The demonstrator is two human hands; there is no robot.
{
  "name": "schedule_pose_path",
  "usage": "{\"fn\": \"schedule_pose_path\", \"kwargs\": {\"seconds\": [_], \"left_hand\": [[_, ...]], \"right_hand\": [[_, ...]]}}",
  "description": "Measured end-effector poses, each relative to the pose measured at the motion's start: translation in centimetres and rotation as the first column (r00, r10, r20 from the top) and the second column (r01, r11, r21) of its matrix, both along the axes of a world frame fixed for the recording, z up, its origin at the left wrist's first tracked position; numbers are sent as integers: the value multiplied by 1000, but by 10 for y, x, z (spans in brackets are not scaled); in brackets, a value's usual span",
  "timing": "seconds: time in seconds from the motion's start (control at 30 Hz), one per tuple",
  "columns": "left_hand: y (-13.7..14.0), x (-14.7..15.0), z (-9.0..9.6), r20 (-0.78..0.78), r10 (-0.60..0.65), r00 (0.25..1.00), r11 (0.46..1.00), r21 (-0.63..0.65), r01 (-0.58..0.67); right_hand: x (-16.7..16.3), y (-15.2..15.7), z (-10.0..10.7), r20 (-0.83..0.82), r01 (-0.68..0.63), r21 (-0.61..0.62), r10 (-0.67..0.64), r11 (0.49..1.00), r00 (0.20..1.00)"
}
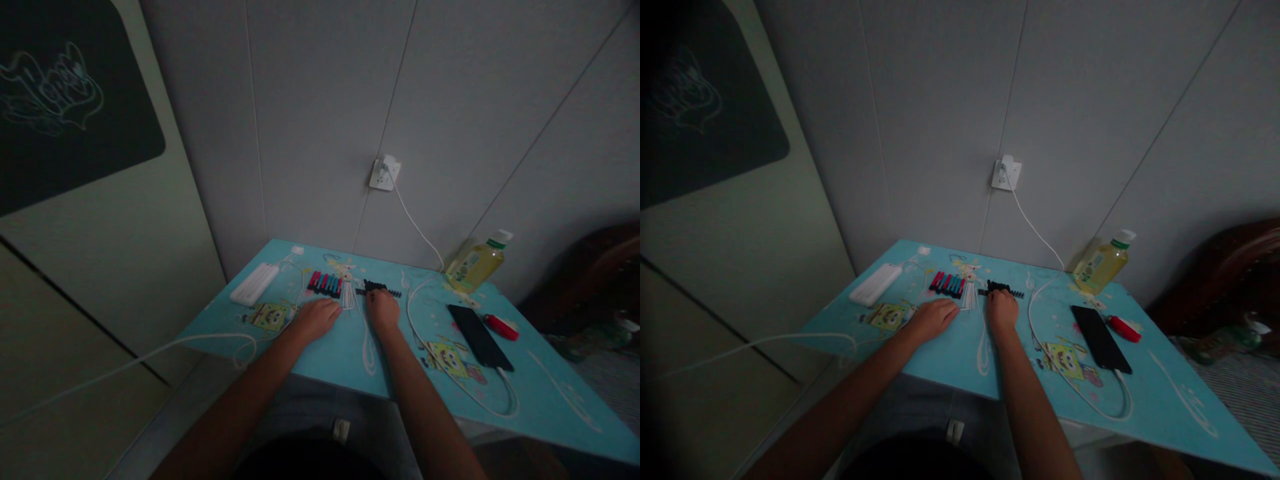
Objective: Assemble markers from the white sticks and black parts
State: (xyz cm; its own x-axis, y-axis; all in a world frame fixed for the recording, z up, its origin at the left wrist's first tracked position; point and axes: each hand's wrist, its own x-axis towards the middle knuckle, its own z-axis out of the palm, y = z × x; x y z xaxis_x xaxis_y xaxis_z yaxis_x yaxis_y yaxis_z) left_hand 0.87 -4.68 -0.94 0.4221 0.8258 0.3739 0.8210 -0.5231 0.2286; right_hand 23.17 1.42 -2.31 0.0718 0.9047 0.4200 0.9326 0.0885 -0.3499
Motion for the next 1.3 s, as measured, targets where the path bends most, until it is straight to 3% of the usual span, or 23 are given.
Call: {"fn": "schedule_pose_path", "kwargs": {"seconds": [0.13,0.33,0.57,1.3], "left_hand": [[1,-1,-1,0,8,1000,1000,-7,-8],[6,-2,-5,17,58,998,998,-11,-58],[4,-2,-3,36,64,997,998,-7,-64],[0,-2,2,16,36,999,999,-27,-36]], "right_hand": [[6,-1,2,-104,-65,73,73,995,992],[17,-18,9,-266,-247,189,292,950,919],[4,-37,12,-261,-450,194,488,872,833],[3,-39,14,-174,-496,116,509,860,843]]}}
